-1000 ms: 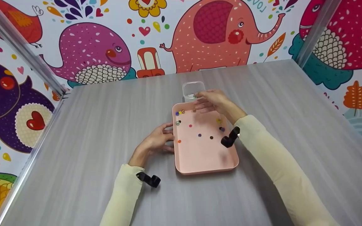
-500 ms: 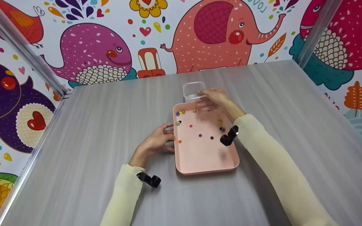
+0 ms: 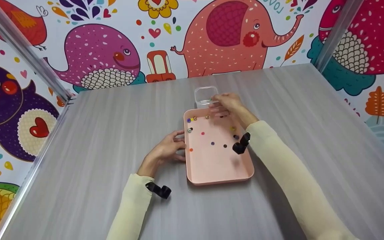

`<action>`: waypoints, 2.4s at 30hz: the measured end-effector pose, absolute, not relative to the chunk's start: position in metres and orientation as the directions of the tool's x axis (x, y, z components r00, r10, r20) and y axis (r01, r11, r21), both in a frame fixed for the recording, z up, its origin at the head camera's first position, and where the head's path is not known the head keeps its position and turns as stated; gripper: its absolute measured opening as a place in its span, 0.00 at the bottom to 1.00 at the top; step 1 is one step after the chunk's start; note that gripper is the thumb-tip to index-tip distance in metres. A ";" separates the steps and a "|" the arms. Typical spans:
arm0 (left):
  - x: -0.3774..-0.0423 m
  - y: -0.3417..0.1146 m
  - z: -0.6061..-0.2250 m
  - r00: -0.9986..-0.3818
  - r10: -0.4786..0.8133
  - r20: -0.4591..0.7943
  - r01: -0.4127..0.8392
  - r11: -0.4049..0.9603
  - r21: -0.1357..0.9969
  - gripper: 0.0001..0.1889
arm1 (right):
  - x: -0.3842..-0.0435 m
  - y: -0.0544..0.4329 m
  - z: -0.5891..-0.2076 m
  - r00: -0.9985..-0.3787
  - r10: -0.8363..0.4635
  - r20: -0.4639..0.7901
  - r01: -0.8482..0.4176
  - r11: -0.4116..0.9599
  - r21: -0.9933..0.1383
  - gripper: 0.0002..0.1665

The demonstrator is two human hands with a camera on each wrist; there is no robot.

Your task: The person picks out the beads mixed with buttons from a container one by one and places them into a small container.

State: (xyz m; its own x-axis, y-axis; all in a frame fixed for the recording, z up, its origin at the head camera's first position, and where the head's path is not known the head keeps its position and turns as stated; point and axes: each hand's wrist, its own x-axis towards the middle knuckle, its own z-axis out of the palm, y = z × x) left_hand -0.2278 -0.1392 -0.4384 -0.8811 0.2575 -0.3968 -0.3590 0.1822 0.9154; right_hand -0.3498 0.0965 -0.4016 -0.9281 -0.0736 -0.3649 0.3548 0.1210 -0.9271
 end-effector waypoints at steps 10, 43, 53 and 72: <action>-0.229 -0.140 -0.440 -0.880 0.261 -0.397 -0.360 0.179 0.916 0.33 | -0.349 0.091 -0.405 -0.943 -0.033 -0.331 0.323 0.150 -0.934 0.18; -0.229 -0.141 -0.439 -0.877 0.280 -0.390 -0.353 0.173 0.919 0.33 | -0.346 0.086 -0.404 -0.948 0.010 -0.320 0.315 0.193 -0.929 0.16; -0.230 -0.141 -0.439 -0.873 0.285 -0.395 -0.358 0.176 0.917 0.33 | -0.343 0.085 -0.402 -0.951 0.002 -0.310 0.305 0.190 -0.933 0.18; -0.229 -0.141 -0.439 -0.873 0.279 -0.400 -0.363 0.176 0.915 0.33 | -0.333 0.079 -0.400 -0.942 -0.063 -0.329 0.319 0.135 -0.938 0.20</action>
State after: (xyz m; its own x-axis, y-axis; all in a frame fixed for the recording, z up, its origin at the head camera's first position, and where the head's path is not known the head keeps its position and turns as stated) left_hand -0.2287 -0.1412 -0.4393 -0.8730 0.2786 -0.4003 -0.3633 0.1759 0.9149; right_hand -0.3331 0.0795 -0.4000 -0.9421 -0.0634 -0.3293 0.3188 0.1352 -0.9381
